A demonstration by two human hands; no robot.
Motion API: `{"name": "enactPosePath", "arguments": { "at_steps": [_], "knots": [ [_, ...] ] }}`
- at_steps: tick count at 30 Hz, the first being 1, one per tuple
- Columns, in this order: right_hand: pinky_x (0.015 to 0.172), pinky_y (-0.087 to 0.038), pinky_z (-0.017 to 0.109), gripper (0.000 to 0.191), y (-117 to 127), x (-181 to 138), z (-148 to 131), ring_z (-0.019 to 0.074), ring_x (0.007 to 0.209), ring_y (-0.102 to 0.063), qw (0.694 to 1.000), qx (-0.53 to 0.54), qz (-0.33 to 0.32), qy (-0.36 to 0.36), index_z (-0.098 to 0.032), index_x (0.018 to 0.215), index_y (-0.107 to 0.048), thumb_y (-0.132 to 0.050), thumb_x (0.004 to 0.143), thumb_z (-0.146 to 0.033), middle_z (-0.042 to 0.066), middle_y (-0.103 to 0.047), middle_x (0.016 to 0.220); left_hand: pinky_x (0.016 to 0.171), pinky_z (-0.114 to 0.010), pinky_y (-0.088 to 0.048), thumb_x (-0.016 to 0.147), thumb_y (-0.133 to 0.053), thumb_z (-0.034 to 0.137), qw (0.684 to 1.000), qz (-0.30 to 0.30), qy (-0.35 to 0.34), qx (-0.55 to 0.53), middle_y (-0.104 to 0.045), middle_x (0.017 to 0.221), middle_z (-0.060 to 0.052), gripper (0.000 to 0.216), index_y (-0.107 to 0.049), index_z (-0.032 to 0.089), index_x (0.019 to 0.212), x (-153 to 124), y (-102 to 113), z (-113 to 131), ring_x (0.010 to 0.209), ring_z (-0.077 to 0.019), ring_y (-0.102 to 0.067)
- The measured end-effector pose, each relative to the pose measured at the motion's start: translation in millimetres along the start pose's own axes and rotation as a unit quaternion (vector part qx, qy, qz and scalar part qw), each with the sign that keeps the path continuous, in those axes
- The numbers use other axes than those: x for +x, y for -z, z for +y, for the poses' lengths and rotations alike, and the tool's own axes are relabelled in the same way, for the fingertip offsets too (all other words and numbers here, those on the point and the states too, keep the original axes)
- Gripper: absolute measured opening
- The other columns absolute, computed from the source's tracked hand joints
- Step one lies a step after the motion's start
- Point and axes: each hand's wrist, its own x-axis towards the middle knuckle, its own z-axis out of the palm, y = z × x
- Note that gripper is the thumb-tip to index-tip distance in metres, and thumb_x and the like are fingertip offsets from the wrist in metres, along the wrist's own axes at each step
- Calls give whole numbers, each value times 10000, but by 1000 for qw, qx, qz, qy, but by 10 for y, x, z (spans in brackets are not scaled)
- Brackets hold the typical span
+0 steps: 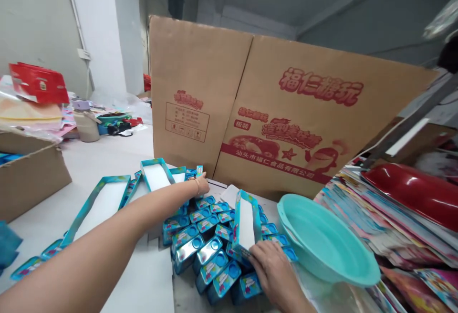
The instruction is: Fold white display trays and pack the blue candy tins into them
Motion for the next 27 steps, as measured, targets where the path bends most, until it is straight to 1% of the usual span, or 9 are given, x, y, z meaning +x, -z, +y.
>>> {"name": "enactPosePath", "arguments": {
  "at_steps": [4,8,11,15,19,21,23,25,27],
  "knots": [
    [887,-351,404,201,-106,-173,-3,229,807,-566,995,-97,20,-25,-267,827,-610,-478,889,-129,39,-628,806,957,-405,-385,613,-729,57,995,-50,-15,89,-677,623,-88,270,-526,152,462,74,307,-2,818,-211,-645],
    [923,-331,444,260,-85,-230,67,246,845,-576,988,-145,-1,-56,-249,832,-645,-469,857,-59,64,-639,827,837,-260,-421,821,-450,132,988,-28,-54,139,-698,815,-90,270,-527,46,577,41,804,185,866,-137,-631],
    [965,-334,463,284,-14,-283,104,251,889,-587,992,-107,1,-61,-229,900,-670,-460,848,-45,80,-652,890,822,-245,-432,844,-358,49,984,-7,-98,152,-685,945,-117,244,-547,-21,707,-144,967,511,909,-140,-630],
    [960,-382,429,243,162,-463,-104,270,1052,-561,987,39,131,-84,-219,1094,-646,-499,906,-180,103,-651,1080,946,-330,-427,806,-466,13,974,-18,-169,148,-694,994,-142,200,-632,53,910,-557,577,1002,981,-213,-640],
    [851,-448,342,188,126,-781,-738,227,944,-596,915,258,256,-179,-235,965,-651,-485,951,-322,67,-661,962,1047,-455,-385,740,-526,20,984,-29,-155,87,-533,1364,-236,439,-601,95,1166,-1109,3,1337,1259,-335,-514],
    [778,-466,308,219,-64,-947,-1123,205,851,-607,883,352,224,-213,-235,902,-650,-478,954,-360,46,-656,873,1115,-508,-314,747,-513,39,994,13,-106,18,-313,1542,-221,648,-439,103,1387,-1511,-135,1440,1416,-353,-318],
    [746,-479,293,253,-320,-1067,-1478,197,824,-613,874,409,148,-217,-232,906,-662,-467,956,-386,42,-660,856,1169,-490,-250,822,-485,118,992,87,-36,-79,-211,1596,-167,718,-258,147,1502,-2050,-198,1490,1470,-305,-205],
    [810,-491,312,272,-568,-1094,-1772,215,921,-621,884,412,82,-207,-222,996,-673,-466,951,-393,68,-677,960,1181,-445,-257,891,-473,260,964,188,76,-172,-271,1581,-135,676,-226,187,1516,-2703,-275,1470,1456,-269,-259],
    [939,-464,365,331,-766,-999,-2002,256,1083,-587,909,368,43,-192,-201,1144,-650,-486,932,-395,111,-661,1130,1152,-448,-315,895,-482,393,898,296,236,-222,-419,1495,-130,618,-337,198,1463,-3382,-441,1383,1392,-275,-378]
  ]
}}
